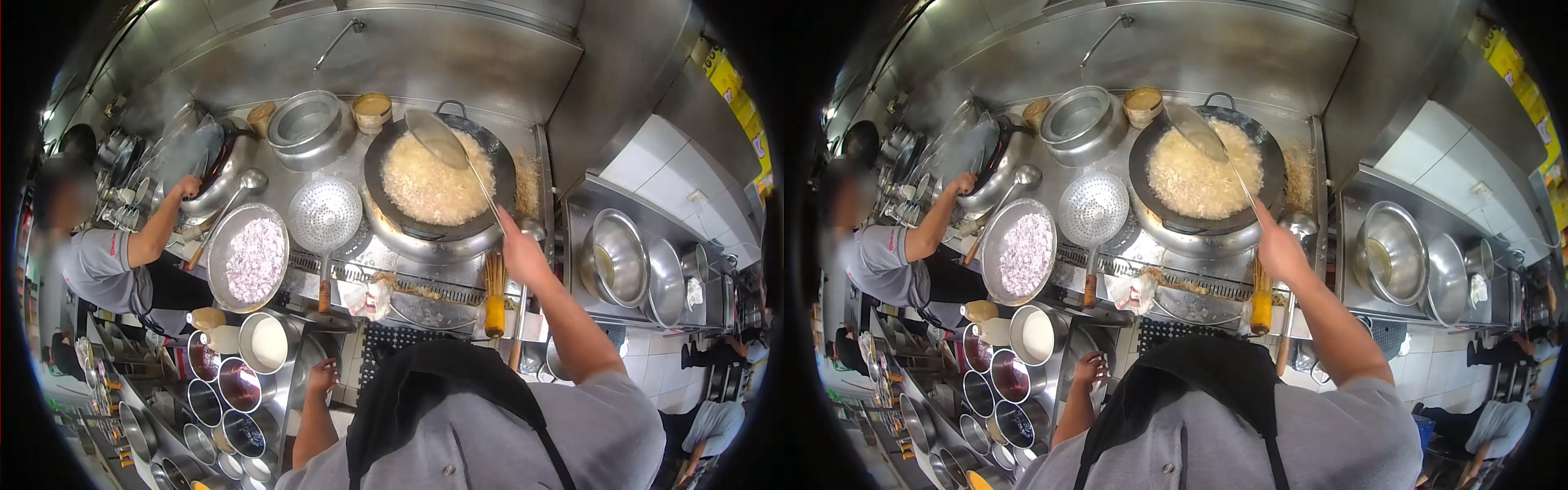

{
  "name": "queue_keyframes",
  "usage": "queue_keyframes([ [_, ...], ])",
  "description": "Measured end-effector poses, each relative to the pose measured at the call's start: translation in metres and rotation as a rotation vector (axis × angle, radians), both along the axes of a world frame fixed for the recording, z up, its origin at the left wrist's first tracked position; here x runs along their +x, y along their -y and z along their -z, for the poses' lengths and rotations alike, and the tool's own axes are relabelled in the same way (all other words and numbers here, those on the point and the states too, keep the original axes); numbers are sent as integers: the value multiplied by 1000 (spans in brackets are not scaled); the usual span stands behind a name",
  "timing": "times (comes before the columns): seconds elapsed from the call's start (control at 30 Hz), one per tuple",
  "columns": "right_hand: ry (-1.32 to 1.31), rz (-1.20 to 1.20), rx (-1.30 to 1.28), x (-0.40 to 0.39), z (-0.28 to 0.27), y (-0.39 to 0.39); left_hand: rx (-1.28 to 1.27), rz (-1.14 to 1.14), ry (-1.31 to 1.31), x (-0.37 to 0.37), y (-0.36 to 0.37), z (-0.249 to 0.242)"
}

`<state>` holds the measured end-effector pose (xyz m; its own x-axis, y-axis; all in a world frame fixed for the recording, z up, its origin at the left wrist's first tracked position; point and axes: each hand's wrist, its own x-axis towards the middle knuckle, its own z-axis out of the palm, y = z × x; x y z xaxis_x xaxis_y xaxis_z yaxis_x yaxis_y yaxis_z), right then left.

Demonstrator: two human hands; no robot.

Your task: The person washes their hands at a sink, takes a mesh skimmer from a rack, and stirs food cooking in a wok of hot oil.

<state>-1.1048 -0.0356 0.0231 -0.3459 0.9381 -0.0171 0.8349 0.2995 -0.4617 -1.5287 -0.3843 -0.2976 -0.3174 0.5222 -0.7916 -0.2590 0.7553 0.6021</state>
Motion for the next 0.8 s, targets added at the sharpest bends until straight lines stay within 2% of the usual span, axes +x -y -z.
queue_keyframes([
  [0.07,-5,-31,-41,6,9,30,-98,-1,-4,9,7,-1],
  [0.13,2,-17,-148,4,43,41,-171,39,21,13,17,3],
  [0.2,-47,0,-107,-16,88,23,-231,129,76,15,40,27],
  [0.23,-68,7,-81,-26,97,12,-164,249,76,12,53,48],
  [0.27,-56,33,-95,-35,90,2,-98,365,75,4,69,70],
  [0.33,-49,89,-124,-56,63,-22,-128,358,87,-4,74,66],
  [0.4,30,33,-42,-57,24,-34,-311,122,122,-5,53,34],
  [0.5,172,-84,27,-48,-18,-40,-284,140,47,-24,30,30],
  [0.6,300,-210,8,-38,-24,-40,-231,72,53,-30,0,15],
  [0.8,566,-296,-52,11,-62,-45,-16,186,-95,-12,-27,9],
])
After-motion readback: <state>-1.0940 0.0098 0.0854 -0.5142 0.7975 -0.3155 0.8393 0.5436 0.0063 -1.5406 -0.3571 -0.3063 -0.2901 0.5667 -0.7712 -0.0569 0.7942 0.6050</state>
